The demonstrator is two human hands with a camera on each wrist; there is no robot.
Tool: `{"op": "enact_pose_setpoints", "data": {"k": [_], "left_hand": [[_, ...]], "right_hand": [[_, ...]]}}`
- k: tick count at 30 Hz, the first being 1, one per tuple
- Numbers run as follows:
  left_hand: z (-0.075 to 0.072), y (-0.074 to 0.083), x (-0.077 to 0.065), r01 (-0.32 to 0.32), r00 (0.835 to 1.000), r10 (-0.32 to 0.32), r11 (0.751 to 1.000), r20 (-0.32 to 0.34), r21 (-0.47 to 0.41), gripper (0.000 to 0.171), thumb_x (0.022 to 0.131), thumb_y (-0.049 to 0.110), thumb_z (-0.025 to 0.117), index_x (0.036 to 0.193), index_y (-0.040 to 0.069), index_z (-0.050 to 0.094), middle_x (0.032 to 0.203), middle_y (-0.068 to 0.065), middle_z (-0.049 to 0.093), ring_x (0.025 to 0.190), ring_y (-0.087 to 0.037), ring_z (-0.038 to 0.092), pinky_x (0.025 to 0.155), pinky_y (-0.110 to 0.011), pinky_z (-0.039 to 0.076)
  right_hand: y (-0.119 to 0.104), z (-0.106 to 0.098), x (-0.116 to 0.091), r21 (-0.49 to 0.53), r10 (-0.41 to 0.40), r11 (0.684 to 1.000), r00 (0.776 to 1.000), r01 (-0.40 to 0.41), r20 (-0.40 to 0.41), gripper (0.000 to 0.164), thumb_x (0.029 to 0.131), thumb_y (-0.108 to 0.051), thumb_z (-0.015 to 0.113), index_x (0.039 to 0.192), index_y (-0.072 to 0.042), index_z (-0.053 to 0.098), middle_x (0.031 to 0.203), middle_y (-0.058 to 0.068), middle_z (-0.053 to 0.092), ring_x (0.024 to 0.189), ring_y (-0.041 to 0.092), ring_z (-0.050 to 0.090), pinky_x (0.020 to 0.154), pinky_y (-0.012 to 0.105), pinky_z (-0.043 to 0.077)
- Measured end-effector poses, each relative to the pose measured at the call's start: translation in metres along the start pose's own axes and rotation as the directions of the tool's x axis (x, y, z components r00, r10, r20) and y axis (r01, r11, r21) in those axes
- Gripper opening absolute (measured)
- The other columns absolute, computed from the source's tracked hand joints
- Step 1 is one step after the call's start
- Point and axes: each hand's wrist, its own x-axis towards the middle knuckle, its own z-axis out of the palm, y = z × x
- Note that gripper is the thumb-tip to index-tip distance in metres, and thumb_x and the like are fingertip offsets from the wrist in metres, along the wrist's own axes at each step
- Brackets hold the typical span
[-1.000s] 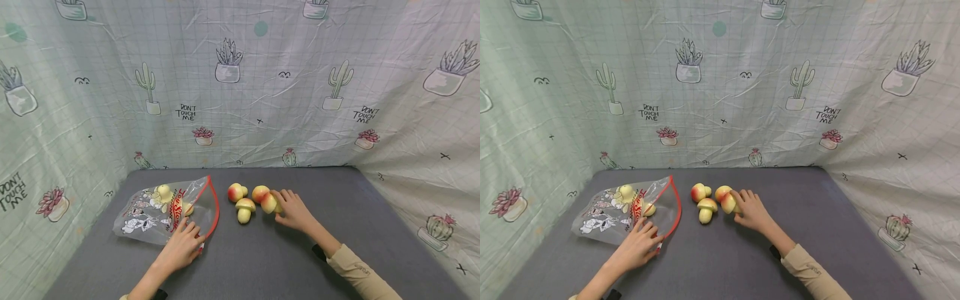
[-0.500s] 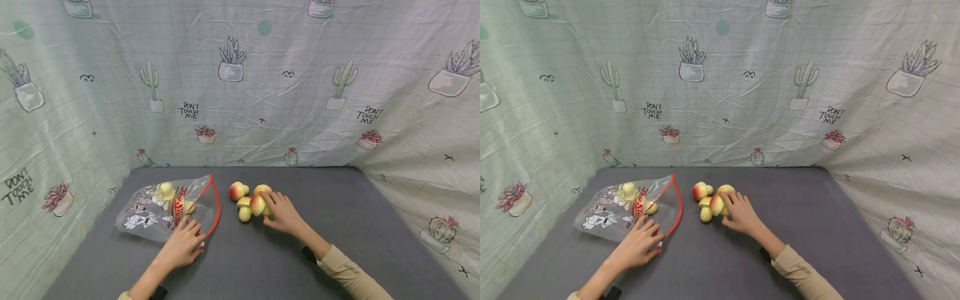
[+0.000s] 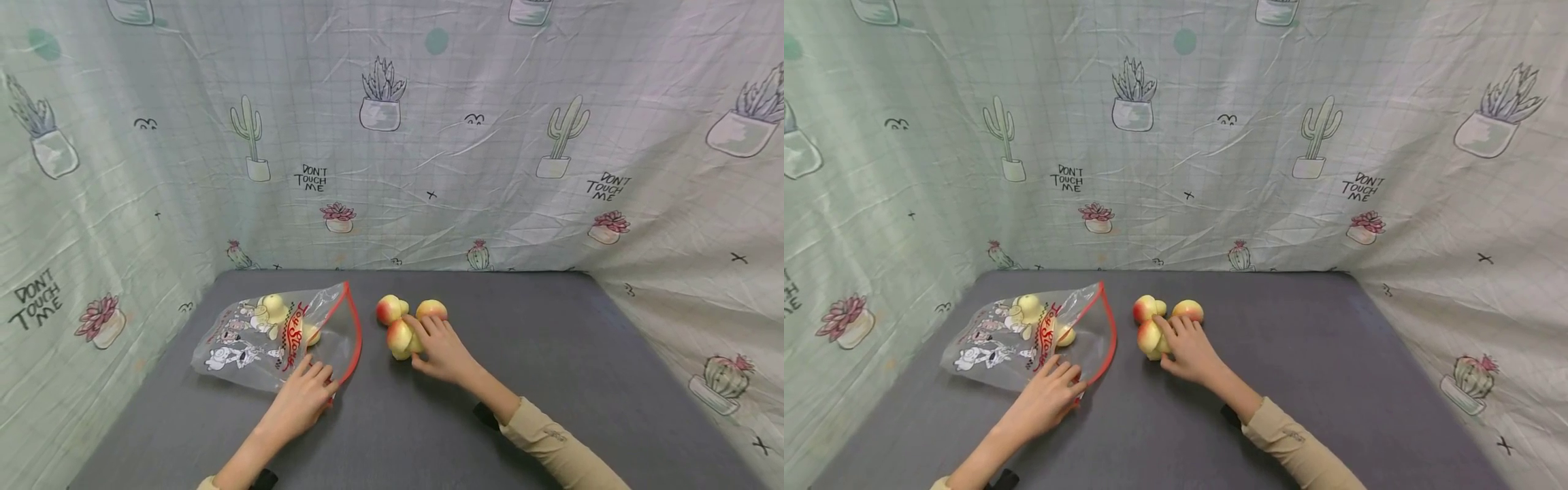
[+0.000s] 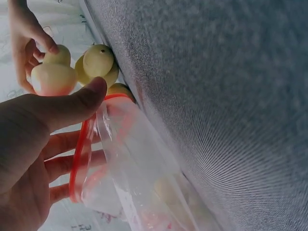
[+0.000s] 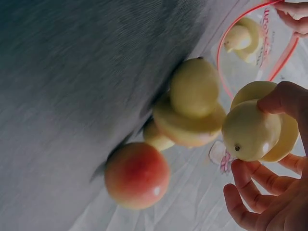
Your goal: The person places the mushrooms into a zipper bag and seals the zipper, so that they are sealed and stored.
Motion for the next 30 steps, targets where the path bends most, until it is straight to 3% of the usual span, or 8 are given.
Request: {"op": "enact_pose_setpoints", "data": {"k": [7, 14, 23, 30], "left_hand": [[0.0, 0.002, 0.002, -0.003, 1.0, 0.004, 0.999, -0.023, 0.046, 0.025, 0.056, 0.021, 0.076, 0.075, 0.015, 0.061, 0.075, 0.0, 0.055, 0.077, -0.019, 0.053, 0.084, -0.042, 0.043], [0.002, 0.003, 0.003, 0.017, 0.999, -0.015, 0.997, -0.034, 0.075, 0.017, 0.063, 0.008, 0.066, 0.078, 0.014, 0.061, 0.076, -0.003, 0.055, 0.079, -0.021, 0.053, 0.085, -0.045, 0.042], [0.0, 0.007, 0.002, 0.024, 0.999, -0.021, 0.994, -0.024, 0.103, 0.01, 0.069, 0.011, 0.059, 0.076, 0.016, 0.063, 0.075, -0.001, 0.055, 0.077, -0.019, 0.053, 0.085, -0.043, 0.042], [-0.001, 0.008, 0.002, 0.035, 0.999, -0.034, 0.993, -0.013, 0.109, 0.009, 0.069, 0.011, 0.06, 0.075, 0.017, 0.064, 0.075, -0.002, 0.055, 0.077, -0.021, 0.052, 0.085, -0.044, 0.041]], "right_hand": [[-0.01, 0.006, 0.01, 0.017, -0.014, 1.0, 1.0, 0.014, -0.01, 0.067, 0.063, -0.024, 0.067, 0.124, -0.008, 0.046, 0.094, 0.004, 0.056, 0.084, 0.019, 0.051, 0.075, 0.034, 0.042], [-0.023, 0.012, 0.022, 0.018, -0.032, 0.999, 0.999, 0.032, 0.006, 0.066, 0.065, -0.024, 0.067, 0.126, -0.013, 0.045, 0.093, 0.005, 0.055, 0.081, 0.02, 0.05, 0.067, 0.031, 0.04], [-0.037, 0.022, 0.033, -0.024, -0.051, 0.998, 0.998, 0.051, 0.026, 0.064, 0.067, -0.026, 0.07, 0.125, -0.015, 0.045, 0.094, 0.002, 0.056, 0.083, 0.019, 0.053, 0.072, 0.033, 0.044], [-0.046, 0.03, 0.043, -0.056, -0.054, 0.997, 0.996, 0.058, 0.074, 0.064, 0.068, -0.028, 0.071, 0.126, -0.017, 0.046, 0.09, -0.001, 0.056, 0.08, 0.015, 0.052, 0.068, 0.031, 0.04]]}}
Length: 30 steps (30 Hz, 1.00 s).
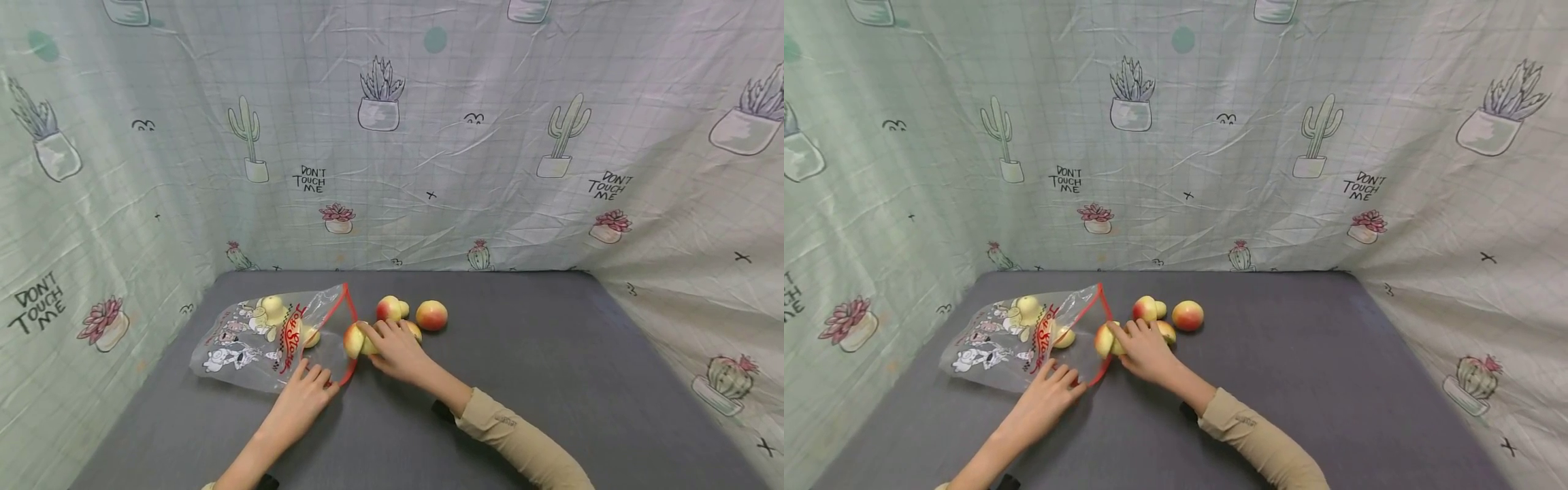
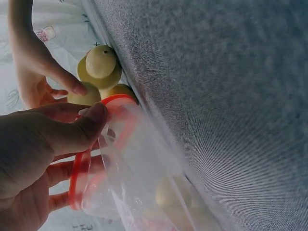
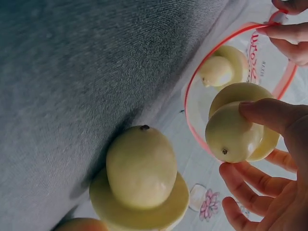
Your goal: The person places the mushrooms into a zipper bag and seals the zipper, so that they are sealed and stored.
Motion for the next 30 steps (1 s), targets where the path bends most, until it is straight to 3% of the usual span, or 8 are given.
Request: {"op": "enact_pose_setpoints", "data": {"k": [11, 20, 30], "left_hand": [[-0.001, 0.003, 0.001, 0.0, 1.0, 0.0, 1.0, -0.021, 0.012, 0.015, 0.075, 0.012, 0.05, 0.073, 0.016, 0.064, 0.073, -0.003, 0.055, 0.076, -0.021, 0.053, 0.086, -0.044, 0.042], [-0.002, 0.005, 0.0, 0.011, 0.999, -0.011, 1.0, 0.03, 0.004, 0.01, 0.07, 0.012, 0.06, 0.076, 0.017, 0.066, 0.075, -0.004, 0.056, 0.079, -0.022, 0.053, 0.087, -0.045, 0.041], [0.0, 0.008, -0.001, 0.01, 1.0, -0.01, 1.0, 0.029, 0.007, 0.009, 0.069, 0.013, 0.059, 0.074, 0.018, 0.065, 0.076, -0.003, 0.056, 0.078, -0.02, 0.052, 0.086, -0.045, 0.042]], "right_hand": [[-0.011, 0.01, 0.014, -0.069, -0.033, 0.997, 0.994, 0.04, 0.1, 0.058, 0.073, -0.034, 0.066, 0.126, -0.018, 0.047, 0.085, -0.003, 0.055, 0.076, 0.015, 0.049, 0.068, 0.027, 0.036], [-0.014, 0.023, 0.017, -0.062, -0.107, 0.992, 0.992, 0.111, 0.071, 0.064, 0.072, -0.035, 0.067, 0.128, -0.016, 0.043, 0.09, -0.001, 0.056, 0.08, 0.016, 0.049, 0.069, 0.028, 0.034], [-0.022, 0.029, 0.023, -0.124, -0.097, 0.985, 0.983, 0.117, 0.159, 0.06, 0.076, -0.041, 0.062, 0.129, -0.018, 0.043, 0.098, -0.002, 0.056, 0.088, 0.015, 0.052, 0.073, 0.029, 0.037]]}}
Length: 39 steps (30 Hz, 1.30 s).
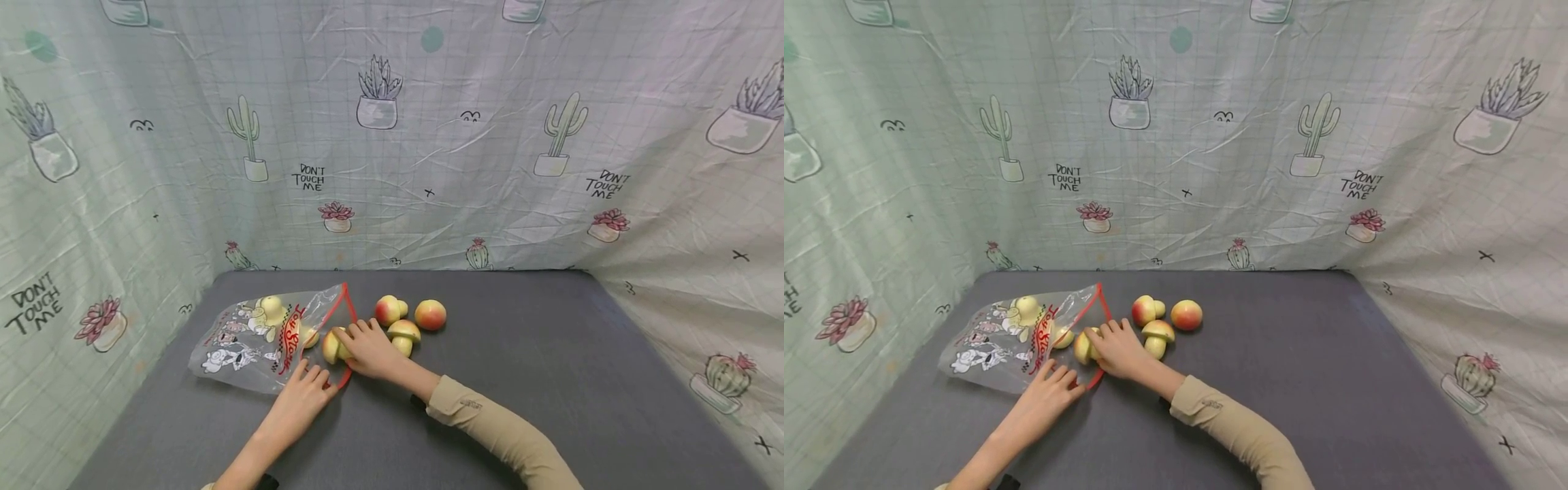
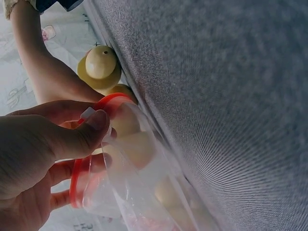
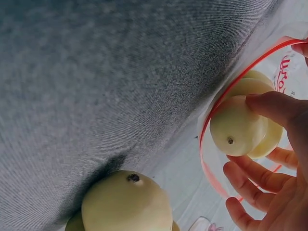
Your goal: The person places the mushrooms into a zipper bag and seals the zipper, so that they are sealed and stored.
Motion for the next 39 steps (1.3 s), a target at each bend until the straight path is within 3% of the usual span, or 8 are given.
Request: {"op": "enact_pose_setpoints", "data": {"k": [19, 27, 34, 39], "left_hand": [[-0.004, -0.001, 0.0, 0.005, 1.0, -0.005, 1.0, 0.025, -0.016, 0.01, 0.07, 0.014, 0.06, 0.076, 0.019, 0.067, 0.074, -0.002, 0.056, 0.078, -0.02, 0.053, 0.087, -0.044, 0.041], [-0.006, -0.001, 0.0, 0.013, 0.999, -0.012, 0.999, 0.033, -0.032, 0.009, 0.069, 0.014, 0.06, 0.075, 0.019, 0.066, 0.072, -0.002, 0.055, 0.077, -0.019, 0.052, 0.086, -0.044, 0.041], [-0.01, 0.0, 0.002, 0.01, 1.0, -0.01, 0.999, 0.008, -0.035, 0.009, 0.069, 0.014, 0.059, 0.074, 0.019, 0.065, 0.07, -0.002, 0.052, 0.073, -0.02, 0.05, 0.08, -0.042, 0.039], [-0.009, 0.0, 0.002, 0.02, 0.999, -0.019, 0.999, 0.046, -0.035, 0.009, 0.069, 0.014, 0.061, 0.075, 0.018, 0.066, 0.073, -0.002, 0.054, 0.076, -0.02, 0.051, 0.084, -0.043, 0.04]], "right_hand": [[-0.002, 0.002, 0.013, -0.051, 0.022, 0.998, 1.0, -0.022, 0.015, 0.06, 0.077, -0.046, 0.062, 0.127, -0.019, 0.043, 0.097, -0.006, 0.06, 0.088, 0.014, 0.053, 0.07, 0.029, 0.039], [-0.001, 0.0, 0.004, 0.005, -0.008, 1.0, 1.0, 0.008, 0.014, 0.041, 0.08, -0.038, 0.061, 0.112, -0.019, 0.045, 0.092, -0.006, 0.06, 0.083, 0.014, 0.052, 0.066, 0.027, 0.039], [0.001, -0.006, -0.008, 0.045, -0.045, 0.998, 0.998, 0.043, 0.041, 0.043, 0.083, -0.033, 0.057, 0.122, -0.019, 0.046, 0.106, -0.005, 0.057, 0.092, 0.013, 0.052, 0.07, 0.027, 0.042], [0.003, -0.01, -0.016, 0.059, -0.091, 0.994, 0.995, 0.088, 0.049, 0.049, 0.083, -0.033, 0.057, 0.128, -0.019, 0.045, 0.11, -0.005, 0.056, 0.093, 0.013, 0.05, 0.071, 0.027, 0.041]]}}
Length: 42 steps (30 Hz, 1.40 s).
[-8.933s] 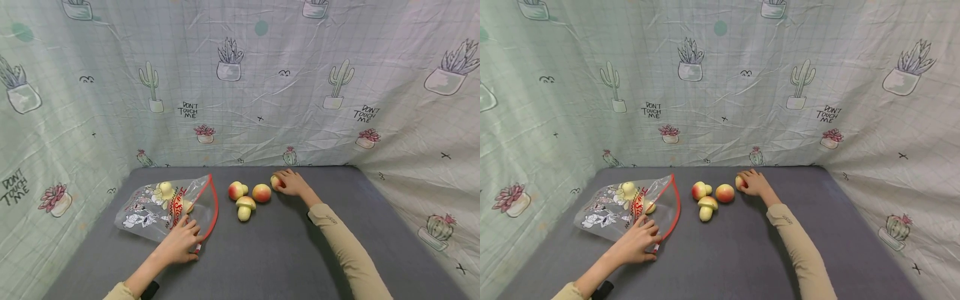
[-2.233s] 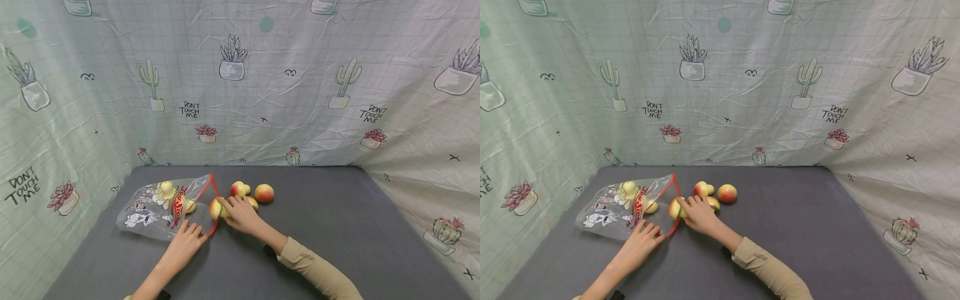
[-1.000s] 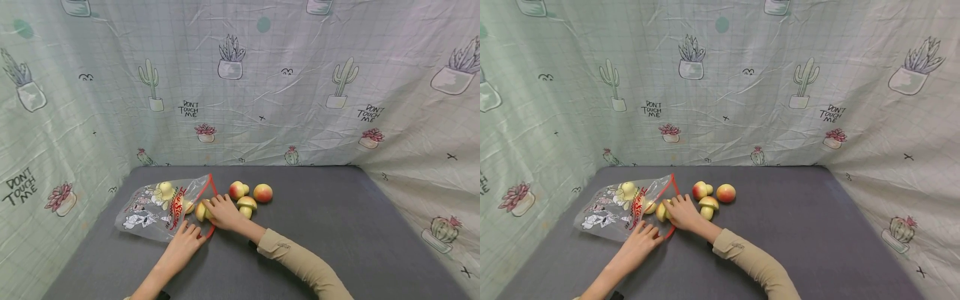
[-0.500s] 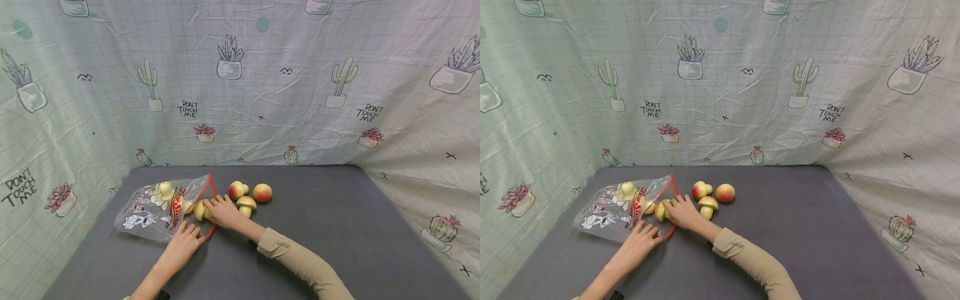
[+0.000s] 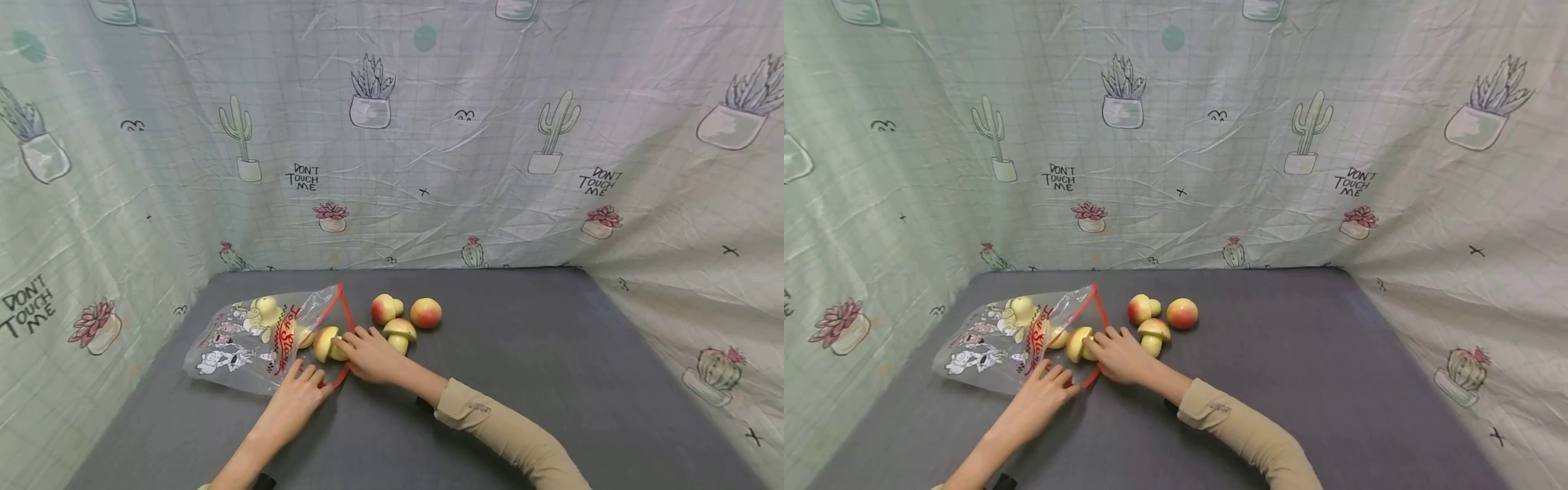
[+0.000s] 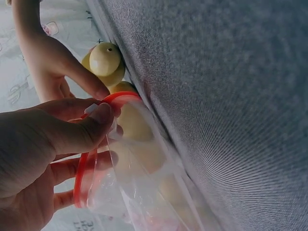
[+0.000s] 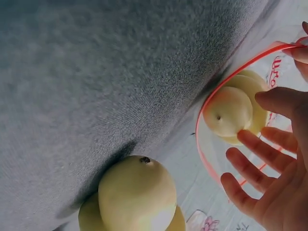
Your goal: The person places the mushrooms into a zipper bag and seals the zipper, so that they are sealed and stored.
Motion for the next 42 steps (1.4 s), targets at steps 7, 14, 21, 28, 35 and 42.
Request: {"op": "enact_pose_setpoints", "data": {"k": [7, 14, 21, 28, 35, 42], "left_hand": [[0.0, 0.0, -0.002, 0.015, 0.999, -0.015, 1.0, 0.04, 0.005, 0.009, 0.069, 0.014, 0.063, 0.076, 0.018, 0.066, 0.075, -0.002, 0.056, 0.077, -0.02, 0.052, 0.087, -0.044, 0.041], [0.001, 0.001, -0.004, -0.012, 1.0, 0.012, 0.999, 0.006, 0.033, 0.008, 0.068, 0.016, 0.061, 0.074, 0.019, 0.066, 0.071, -0.001, 0.052, 0.073, -0.019, 0.051, 0.082, -0.041, 0.041], [0.002, 0.002, -0.003, -0.002, 1.0, 0.002, 1.0, 0.009, 0.009, 0.01, 0.068, 0.015, 0.062, 0.075, 0.019, 0.067, 0.073, -0.001, 0.055, 0.077, -0.019, 0.052, 0.084, -0.042, 0.04], [0.002, 0.003, -0.003, 0.003, 1.0, -0.003, 1.0, 0.004, 0.001, 0.007, 0.067, 0.016, 0.063, 0.073, 0.02, 0.066, 0.071, 0.0, 0.052, 0.077, -0.018, 0.051, 0.084, -0.042, 0.039], [0.002, 0.003, -0.003, 0.005, 1.0, -0.006, 1.0, -0.002, -0.016, 0.011, 0.067, 0.014, 0.064, 0.075, 0.02, 0.067, 0.071, 0.0, 0.051, 0.076, -0.018, 0.05, 0.086, -0.043, 0.039], [0.002, 0.001, -0.002, -0.009, 1.0, 0.009, 1.0, -0.027, -0.009, 0.009, 0.068, 0.014, 0.062, 0.074, 0.02, 0.066, 0.072, -0.001, 0.05, 0.077, -0.019, 0.05, 0.086, -0.044, 0.04]], "right_hand": [[-0.001, 0.0, -0.011, -0.011, -0.056, 0.998, 0.998, 0.056, 0.001, 0.039, 0.083, -0.032, 0.056, 0.12, -0.023, 0.05, 0.115, -0.006, 0.055, 0.094, 0.013, 0.048, 0.069, 0.026, 0.039], [-0.003, 0.005, -0.014, -0.01, -0.056, 0.998, 0.998, 0.056, 0.021, 0.044, 0.083, -0.036, 0.057, 0.124, -0.023, 0.049, 0.123, -0.007, 0.05, 0.098, 0.013, 0.047, 0.07, 0.026, 0.039], [-0.004, 0.007, -0.012, 0.007, -0.047, 0.999, 0.999, 0.047, 0.012, 0.046, 0.083, -0.035, 0.058, 0.126, -0.024, 0.048, 0.126, -0.004, 0.048, 0.1, 0.014, 0.047, 0.071, 0.028, 0.04], [-0.006, 0.004, -0.007, 0.017, -0.055, 0.998, 0.998, 0.055, 0.019, 0.042, 0.084, -0.031, 0.056, 0.125, -0.026, 0.049, 0.128, 0.001, 0.049, 0.105, 0.016, 0.048, 0.072, 0.028, 0.043], [-0.007, 0.0, 0.001, -0.019, -0.072, 0.997, 0.997, 0.071, -0.015, 0.044, 0.082, -0.033, 0.057, 0.126, -0.03, 0.049, 0.122, -0.003, 0.052, 0.096, 0.015, 0.049, 0.067, 0.026, 0.04], [-0.011, 0.001, 0.009, -0.062, -0.084, 0.995, 0.996, 0.083, -0.004, 0.049, 0.082, -0.036, 0.057, 0.129, -0.031, 0.045, 0.123, -0.004, 0.049, 0.094, 0.015, 0.047, 0.065, 0.025, 0.035]]}}
